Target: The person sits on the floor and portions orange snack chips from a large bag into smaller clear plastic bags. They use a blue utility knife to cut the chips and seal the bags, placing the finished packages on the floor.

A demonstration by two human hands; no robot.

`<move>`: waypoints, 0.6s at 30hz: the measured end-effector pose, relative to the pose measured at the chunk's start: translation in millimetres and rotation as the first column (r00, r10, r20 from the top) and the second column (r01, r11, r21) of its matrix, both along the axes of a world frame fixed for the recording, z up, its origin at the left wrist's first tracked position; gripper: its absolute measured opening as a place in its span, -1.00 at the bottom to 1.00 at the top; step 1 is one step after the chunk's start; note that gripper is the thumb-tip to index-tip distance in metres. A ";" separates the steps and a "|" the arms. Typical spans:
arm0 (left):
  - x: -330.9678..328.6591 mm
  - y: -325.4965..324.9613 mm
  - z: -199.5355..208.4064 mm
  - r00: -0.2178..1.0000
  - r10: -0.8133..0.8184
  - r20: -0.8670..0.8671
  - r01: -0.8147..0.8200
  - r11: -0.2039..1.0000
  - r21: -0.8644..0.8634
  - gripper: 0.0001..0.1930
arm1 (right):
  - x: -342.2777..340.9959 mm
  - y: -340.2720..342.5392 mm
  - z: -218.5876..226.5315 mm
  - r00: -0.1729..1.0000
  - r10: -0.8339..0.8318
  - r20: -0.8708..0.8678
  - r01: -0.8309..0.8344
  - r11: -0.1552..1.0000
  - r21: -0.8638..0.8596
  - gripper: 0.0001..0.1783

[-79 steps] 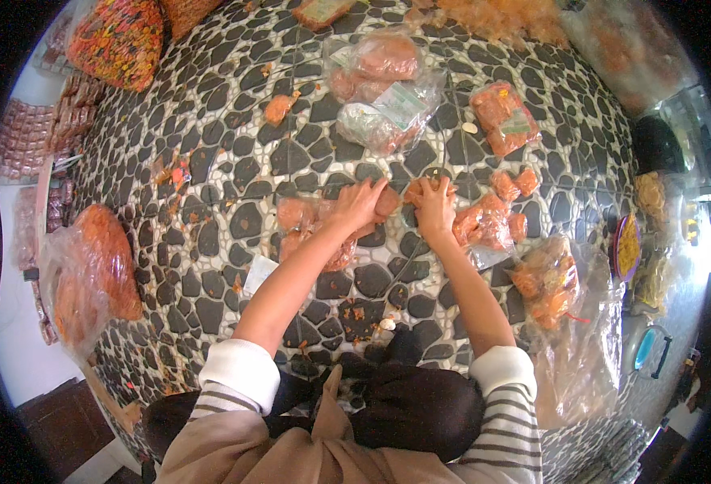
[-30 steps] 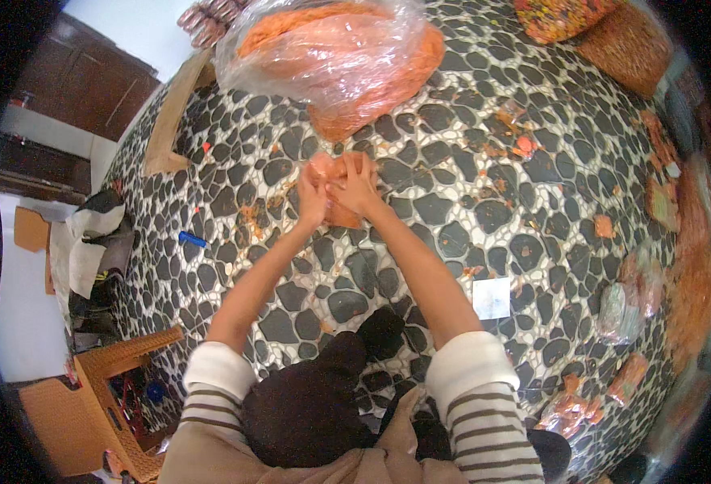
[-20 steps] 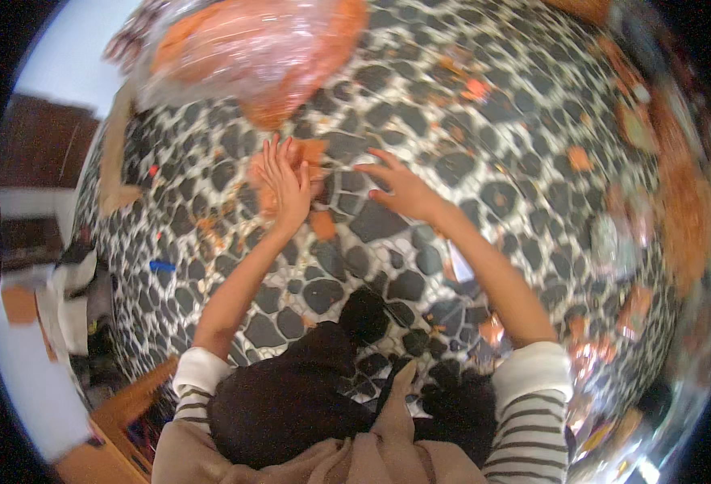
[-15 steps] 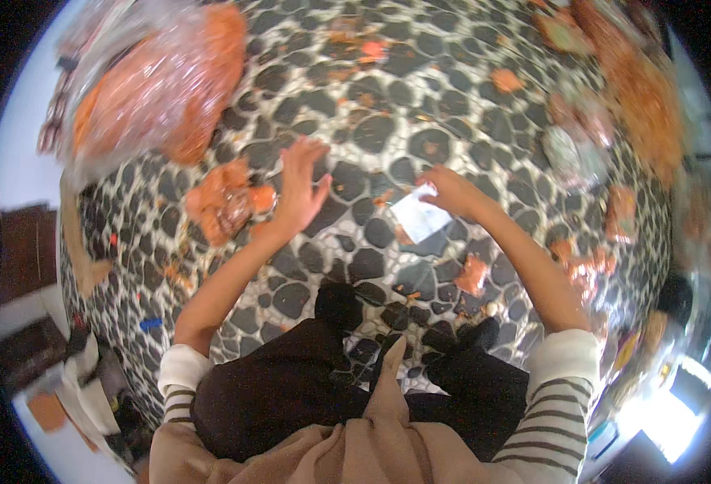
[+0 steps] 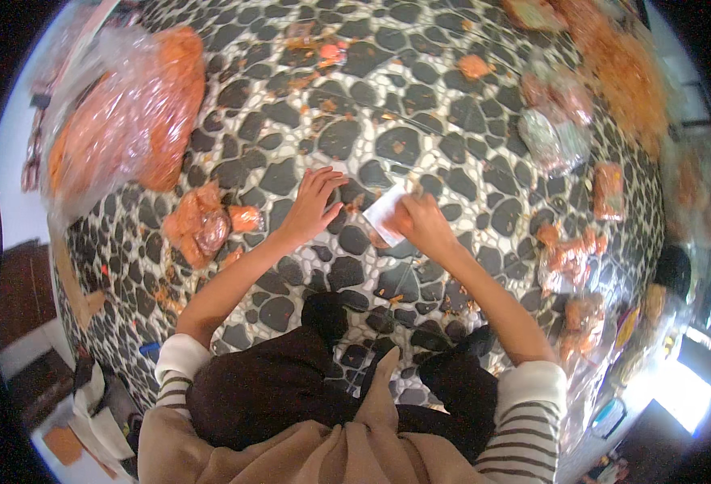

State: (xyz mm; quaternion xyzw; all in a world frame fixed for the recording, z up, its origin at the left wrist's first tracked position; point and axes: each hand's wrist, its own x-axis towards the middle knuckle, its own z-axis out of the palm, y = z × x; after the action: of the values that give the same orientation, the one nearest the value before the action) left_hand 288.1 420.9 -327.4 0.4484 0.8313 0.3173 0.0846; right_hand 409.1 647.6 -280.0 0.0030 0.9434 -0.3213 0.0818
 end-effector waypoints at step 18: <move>48.4 -215.4 4.0 0.788 0.429 -0.441 -0.606 0.665 -0.436 -0.71 | -120.1 -278.2 -44.8 0.933 0.357 0.054 -0.352 0.933 -0.077 -0.45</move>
State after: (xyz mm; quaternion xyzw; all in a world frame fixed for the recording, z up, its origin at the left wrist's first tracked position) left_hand 336.5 205.5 -323.4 0.1880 0.9821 0.0000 -0.0111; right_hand 289.0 369.5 -324.9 -0.1592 0.9141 -0.3317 0.1703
